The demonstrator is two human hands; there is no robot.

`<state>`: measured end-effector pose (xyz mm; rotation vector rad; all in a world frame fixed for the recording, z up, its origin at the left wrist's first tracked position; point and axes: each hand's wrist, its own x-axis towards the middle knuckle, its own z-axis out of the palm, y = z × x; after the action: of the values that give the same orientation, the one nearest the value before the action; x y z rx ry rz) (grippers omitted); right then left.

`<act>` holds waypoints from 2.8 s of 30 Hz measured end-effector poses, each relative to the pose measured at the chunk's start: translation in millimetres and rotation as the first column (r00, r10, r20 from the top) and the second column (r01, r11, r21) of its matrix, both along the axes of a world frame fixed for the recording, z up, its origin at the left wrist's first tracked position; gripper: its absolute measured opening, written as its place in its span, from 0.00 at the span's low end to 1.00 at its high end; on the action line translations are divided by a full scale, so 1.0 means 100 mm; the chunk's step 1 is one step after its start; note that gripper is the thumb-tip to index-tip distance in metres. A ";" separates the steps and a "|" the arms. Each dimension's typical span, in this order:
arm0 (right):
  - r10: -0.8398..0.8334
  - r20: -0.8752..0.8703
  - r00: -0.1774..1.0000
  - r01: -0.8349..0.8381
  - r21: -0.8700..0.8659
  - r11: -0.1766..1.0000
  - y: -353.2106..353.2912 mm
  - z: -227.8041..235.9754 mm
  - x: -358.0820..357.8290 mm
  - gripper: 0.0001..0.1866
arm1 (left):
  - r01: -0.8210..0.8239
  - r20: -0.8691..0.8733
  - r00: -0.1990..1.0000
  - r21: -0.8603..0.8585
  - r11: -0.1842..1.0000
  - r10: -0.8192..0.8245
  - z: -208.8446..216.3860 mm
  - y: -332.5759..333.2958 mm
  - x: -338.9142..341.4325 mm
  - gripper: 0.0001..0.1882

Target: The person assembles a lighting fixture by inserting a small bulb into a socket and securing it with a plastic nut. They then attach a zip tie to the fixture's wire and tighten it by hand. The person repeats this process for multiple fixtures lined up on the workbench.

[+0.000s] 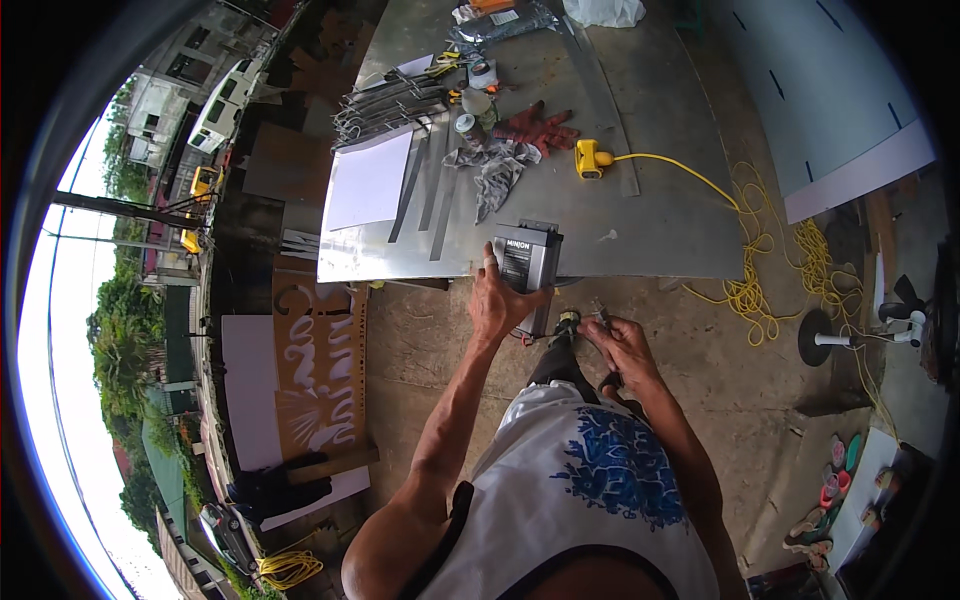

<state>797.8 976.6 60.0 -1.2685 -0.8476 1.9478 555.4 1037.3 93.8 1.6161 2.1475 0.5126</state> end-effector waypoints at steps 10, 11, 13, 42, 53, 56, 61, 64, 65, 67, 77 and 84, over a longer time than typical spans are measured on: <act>-0.279 0.057 0.959 0.266 0.164 0.950 -0.07 -0.03 -0.07 0.20 | 0.164 0.273 0.956 -0.208 0.964 -0.104 0.09 0.01 0.82 0.73; -0.304 0.087 0.949 0.288 0.153 0.945 -0.09 0.03 -0.08 0.20 | 0.180 0.285 0.951 -0.192 0.965 -0.121 0.07 0.02 0.84 0.74; -0.306 0.259 0.916 0.271 0.159 0.949 -0.16 0.20 0.01 0.24 | 0.238 0.332 0.928 -0.188 0.953 -0.166 0.16 0.03 0.98 0.74; -0.989 -0.045 0.139 0.916 0.385 0.112 -0.72 1.96 4.13 0.22 | 0.548 0.069 0.826 0.138 0.825 -0.560 -1.54 0.74 2.59 0.14; -0.877 -0.420 0.233 0.866 0.500 -0.009 1.47 2.92 6.88 0.10 | 0.485 0.085 0.867 0.080 0.871 -0.491 -1.66 0.65 2.52 0.16; -0.874 -0.445 0.193 0.867 0.495 -0.061 1.96 3.12 7.64 0.10 | 0.447 0.087 0.890 0.028 0.894 -0.448 -1.63 0.67 2.63 0.17; -0.890 -0.384 0.247 0.804 0.594 -0.033 2.43 3.21 8.76 0.11 | 0.424 0.063 0.904 -0.018 0.905 -0.422 -1.50 0.75 2.60 0.18; -0.924 -0.335 0.185 0.790 0.610 -0.063 2.47 3.24 9.50 0.13 | 0.410 0.020 0.912 -0.031 0.912 -0.409 -1.52 0.77 2.65 0.18; -0.924 -0.338 0.180 0.789 0.611 -0.070 2.57 3.20 9.74 0.13 | 0.381 -0.008 0.924 -0.025 0.924 -0.382 -1.47 0.73 2.71 0.18; -0.928 -0.325 0.180 0.789 0.611 -0.061 2.56 3.08 10.37 0.13 | 0.367 -0.023 0.929 -0.066 0.928 -0.369 -1.37 0.76 2.83 0.15; -0.964 -0.256 0.079 0.818 0.569 -0.084 3.03 2.61 12.41 0.16 | 0.183 -0.243 0.943 -0.192 0.964 -0.227 -1.75 1.63 4.33 0.10; -0.976 -0.037 0.215 0.801 0.579 0.155 3.37 1.87 13.25 0.17 | 0.495 -0.018 0.863 -0.168 0.852 -0.505 -1.32 3.19 6.95 0.10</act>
<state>2122.4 1313.7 247.2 -1.3165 -0.4157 0.4084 1250.7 1356.3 -37.7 2.0171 1.6487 0.1230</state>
